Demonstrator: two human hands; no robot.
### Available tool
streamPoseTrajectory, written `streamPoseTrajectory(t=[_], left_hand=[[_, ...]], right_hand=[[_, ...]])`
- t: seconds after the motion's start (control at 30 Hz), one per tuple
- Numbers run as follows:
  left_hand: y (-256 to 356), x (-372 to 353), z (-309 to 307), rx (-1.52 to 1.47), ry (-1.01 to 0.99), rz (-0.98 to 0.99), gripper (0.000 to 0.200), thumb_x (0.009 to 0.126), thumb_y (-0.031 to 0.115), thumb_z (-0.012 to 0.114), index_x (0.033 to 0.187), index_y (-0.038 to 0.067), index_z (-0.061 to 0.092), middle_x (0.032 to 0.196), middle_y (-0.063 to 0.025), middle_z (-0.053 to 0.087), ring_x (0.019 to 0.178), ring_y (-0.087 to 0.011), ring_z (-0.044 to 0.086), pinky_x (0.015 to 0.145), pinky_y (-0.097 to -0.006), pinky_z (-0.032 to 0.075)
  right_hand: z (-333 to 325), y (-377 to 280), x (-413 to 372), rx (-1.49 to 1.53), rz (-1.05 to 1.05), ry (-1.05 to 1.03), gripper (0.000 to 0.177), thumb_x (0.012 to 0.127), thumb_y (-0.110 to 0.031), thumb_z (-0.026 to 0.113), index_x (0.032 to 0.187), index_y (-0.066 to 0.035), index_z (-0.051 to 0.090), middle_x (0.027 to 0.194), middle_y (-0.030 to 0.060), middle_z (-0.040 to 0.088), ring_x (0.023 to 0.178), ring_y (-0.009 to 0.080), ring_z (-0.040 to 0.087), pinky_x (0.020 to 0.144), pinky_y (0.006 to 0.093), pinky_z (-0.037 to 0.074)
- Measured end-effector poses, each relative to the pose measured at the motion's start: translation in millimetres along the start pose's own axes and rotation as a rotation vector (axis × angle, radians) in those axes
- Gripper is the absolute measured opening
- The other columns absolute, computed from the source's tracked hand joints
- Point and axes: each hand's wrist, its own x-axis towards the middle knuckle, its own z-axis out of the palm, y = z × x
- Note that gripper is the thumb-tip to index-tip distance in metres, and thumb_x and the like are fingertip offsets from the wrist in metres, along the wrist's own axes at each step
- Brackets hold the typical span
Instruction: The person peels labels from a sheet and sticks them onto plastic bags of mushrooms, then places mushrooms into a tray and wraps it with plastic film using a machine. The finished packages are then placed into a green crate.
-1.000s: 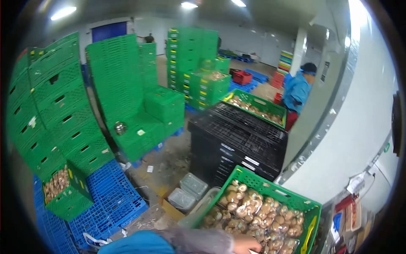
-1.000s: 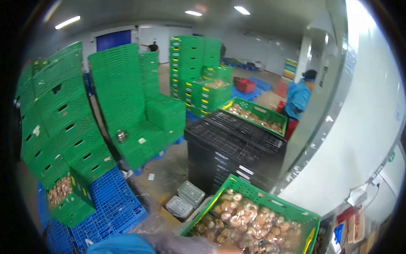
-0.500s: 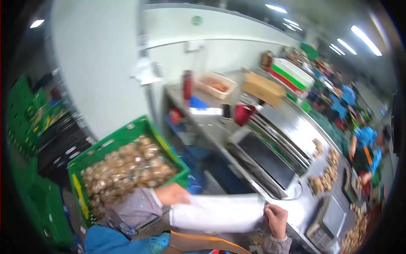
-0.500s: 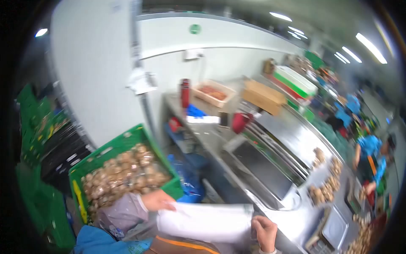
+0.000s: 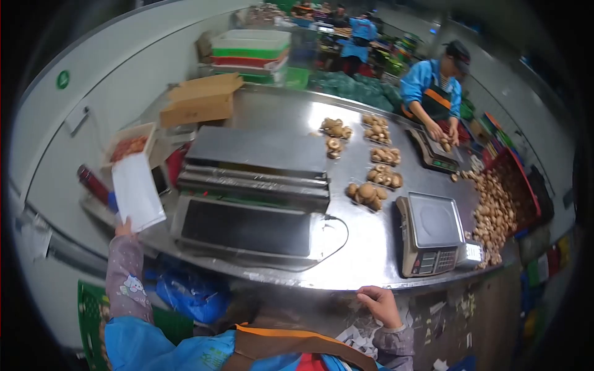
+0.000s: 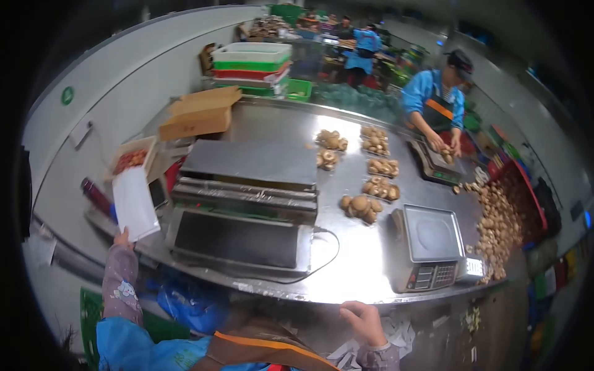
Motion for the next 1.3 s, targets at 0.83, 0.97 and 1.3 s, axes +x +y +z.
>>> streamPoseTrajectory(t=[0.83,0.97,1.3], left_hand=[[373.0,-456.3,422.5,-0.187,-1.421,0.384,0.049,0.084,0.021,0.066,0.123,0.003,0.043,0.099,-0.0109,0.06,0.095,-0.0175,0.057,0.084,-0.0295,0.047],[334.9,-504.8,495.2,0.222,-1.368,0.355,0.089,0.07,0.046,0.074,0.13,-0.002,0.029,0.111,-0.0222,0.056,0.097,-0.0272,0.059,0.086,-0.0333,0.046],[325.7,-533.7,522.0,0.742,-1.191,0.236,0.119,0.05,0.053,0.081,0.14,0.006,0.02,0.132,-0.0273,0.036,0.126,-0.0381,0.035,0.105,-0.043,0.03]], right_hand=[[-60.5,83.9,357.9,-0.735,-0.513,0.617,0.037,0.073,-0.041,0.059,0.086,-0.007,0.066,0.09,0.0105,0.06,0.095,0.0328,0.051,0.086,0.0453,0.036],[-70.7,85.7,293.6,-0.778,-0.506,0.446,0.039,0.071,-0.035,0.066,0.096,-0.004,0.061,0.098,0.0139,0.057,0.097,0.0343,0.049,0.084,0.0442,0.038],[-114.6,106.8,226.5,-0.537,0.072,0.284,0.05,0.089,-0.027,0.054,0.131,-0.006,0.037,0.114,0.0236,0.049,0.104,0.0359,0.051,0.088,0.0408,0.042]])
